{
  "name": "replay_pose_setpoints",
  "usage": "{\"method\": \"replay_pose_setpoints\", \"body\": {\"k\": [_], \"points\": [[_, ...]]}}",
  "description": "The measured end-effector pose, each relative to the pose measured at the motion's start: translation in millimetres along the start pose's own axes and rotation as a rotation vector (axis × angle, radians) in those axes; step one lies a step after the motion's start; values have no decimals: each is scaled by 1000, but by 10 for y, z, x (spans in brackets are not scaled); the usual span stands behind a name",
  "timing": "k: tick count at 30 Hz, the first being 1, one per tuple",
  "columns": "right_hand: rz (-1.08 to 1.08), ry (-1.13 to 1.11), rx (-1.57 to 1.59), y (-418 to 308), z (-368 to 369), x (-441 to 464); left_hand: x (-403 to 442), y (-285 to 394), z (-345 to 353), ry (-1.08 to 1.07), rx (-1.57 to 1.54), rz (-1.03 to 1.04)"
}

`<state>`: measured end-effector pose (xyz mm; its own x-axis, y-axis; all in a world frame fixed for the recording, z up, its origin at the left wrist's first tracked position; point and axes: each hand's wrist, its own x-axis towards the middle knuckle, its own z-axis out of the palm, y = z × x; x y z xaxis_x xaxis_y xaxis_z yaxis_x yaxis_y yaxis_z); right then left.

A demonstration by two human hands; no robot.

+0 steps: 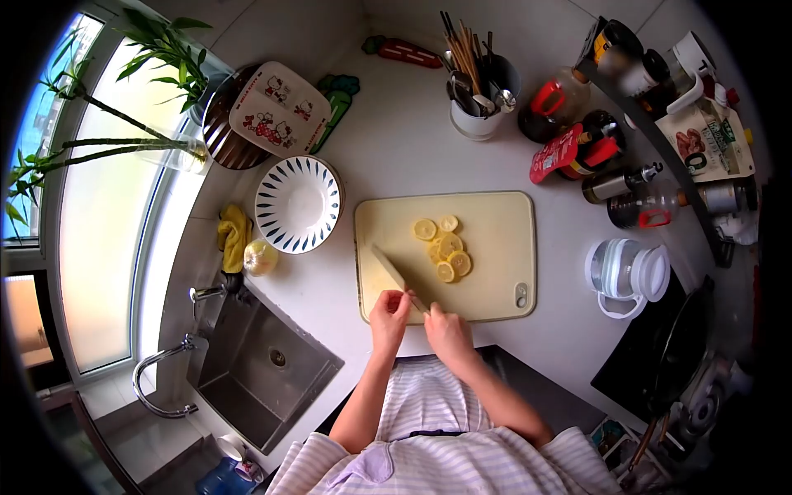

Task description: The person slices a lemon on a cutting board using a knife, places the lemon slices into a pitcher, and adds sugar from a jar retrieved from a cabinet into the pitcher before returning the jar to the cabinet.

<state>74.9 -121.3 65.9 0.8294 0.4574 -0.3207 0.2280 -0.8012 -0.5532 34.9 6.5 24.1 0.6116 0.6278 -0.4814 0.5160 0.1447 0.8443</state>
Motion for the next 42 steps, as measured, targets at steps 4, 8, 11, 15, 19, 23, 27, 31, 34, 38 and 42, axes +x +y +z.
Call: {"method": "replay_pose_setpoints", "body": {"k": [4, 8, 11, 15, 19, 23, 27, 31, 34, 38, 42], "points": [[-5, 31, 203, 171, -49, 55, -50, 55, 46, -6, 241, 163], [8, 11, 156, 154, -227, -7, -38, 30, 92, 31, 309, 111], [-74, 87, 99, 137, -314, -142, -15, -55, 128, 73, 261, 77], [-76, 88, 9, 143, -359, -270, 0, -79, 152, 82, 124, 0], [-57, 55, 32, 98, -414, -328, 18, -93, 150, 66, 108, -33], [-89, 17, -43, 135, -345, -374, 7, -65, 154, 86, 25, -56], [-94, -28, -219, 117, -346, -434, 27, -114, 164, 94, 43, 5], [-110, -18, -221, 155, -153, -382, -41, 1, 177, 55, 68, -27], [-152, 37, -230, 24, 42, -128, -106, 15, 163, 70, 57, -4], [-74, 67, -65, 33, -104, -99, 7, -64, -2, 46, -102, -106], [-117, 216, 97, 414, -490, -338, 295, 149, -262, -87, -464, -299]]}}
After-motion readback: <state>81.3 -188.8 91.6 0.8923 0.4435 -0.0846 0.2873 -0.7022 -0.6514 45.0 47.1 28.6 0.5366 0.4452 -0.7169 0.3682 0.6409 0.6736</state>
